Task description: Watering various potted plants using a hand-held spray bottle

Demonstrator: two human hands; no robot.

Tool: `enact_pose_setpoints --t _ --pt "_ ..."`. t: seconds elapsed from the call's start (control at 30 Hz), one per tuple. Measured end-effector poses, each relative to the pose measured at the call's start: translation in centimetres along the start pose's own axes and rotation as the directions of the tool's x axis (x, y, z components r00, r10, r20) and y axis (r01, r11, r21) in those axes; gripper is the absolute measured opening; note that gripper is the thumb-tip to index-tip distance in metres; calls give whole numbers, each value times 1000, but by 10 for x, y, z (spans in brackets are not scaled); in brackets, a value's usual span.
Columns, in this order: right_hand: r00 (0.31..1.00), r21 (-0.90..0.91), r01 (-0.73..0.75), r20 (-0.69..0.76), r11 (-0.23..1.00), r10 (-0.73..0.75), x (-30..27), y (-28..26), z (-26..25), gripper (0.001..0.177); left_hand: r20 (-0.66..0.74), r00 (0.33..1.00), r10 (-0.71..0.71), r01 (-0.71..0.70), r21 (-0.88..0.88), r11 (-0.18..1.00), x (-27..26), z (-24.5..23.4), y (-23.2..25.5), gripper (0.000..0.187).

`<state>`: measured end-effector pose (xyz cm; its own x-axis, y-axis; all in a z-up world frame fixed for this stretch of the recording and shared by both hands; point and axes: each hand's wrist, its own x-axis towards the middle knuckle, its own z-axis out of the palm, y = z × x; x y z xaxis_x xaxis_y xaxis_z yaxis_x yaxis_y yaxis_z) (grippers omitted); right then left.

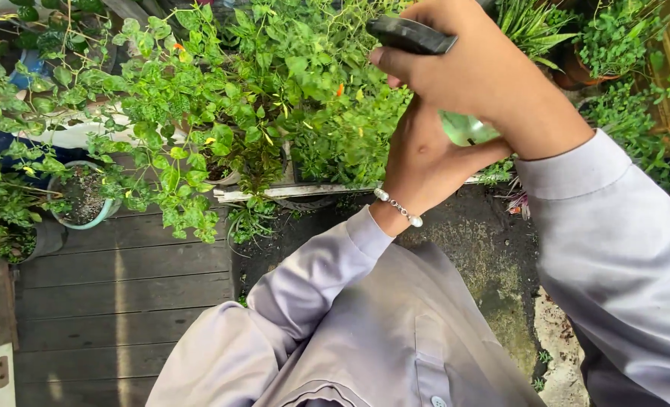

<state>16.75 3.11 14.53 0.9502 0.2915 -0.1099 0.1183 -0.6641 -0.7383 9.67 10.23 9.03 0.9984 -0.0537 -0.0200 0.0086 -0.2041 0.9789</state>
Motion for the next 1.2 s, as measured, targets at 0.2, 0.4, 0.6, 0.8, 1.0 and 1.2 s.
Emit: enact_pose_setpoints --t 0.2,0.4,0.6,0.8,1.0,1.2 --pt "994 -116 -64 76 991 73 -5 -13 14 30 73 994 -85 88 -34 996 -10 -12 -7 65" --pt "993 -305 -61 79 950 89 -14 -1 36 49 103 994 -48 79 -320 944 -34 -2 -33 43" --pt "983 -281 -90 132 956 131 -41 6 36 44 174 982 -77 121 -259 958 -54 0 -27 73" --pt "963 -416 -161 132 895 235 -72 -11 34 46 87 994 68 -24 -437 899 -81 25 -37 80" --pt "946 -460 -227 104 858 306 -82 -9 23 43 111 985 135 -65 -484 873 -86 41 -36 55" --pt "973 -296 -223 -4 929 233 -79 27 15 38 221 975 -13 83 -311 947 -72 54 -35 63"
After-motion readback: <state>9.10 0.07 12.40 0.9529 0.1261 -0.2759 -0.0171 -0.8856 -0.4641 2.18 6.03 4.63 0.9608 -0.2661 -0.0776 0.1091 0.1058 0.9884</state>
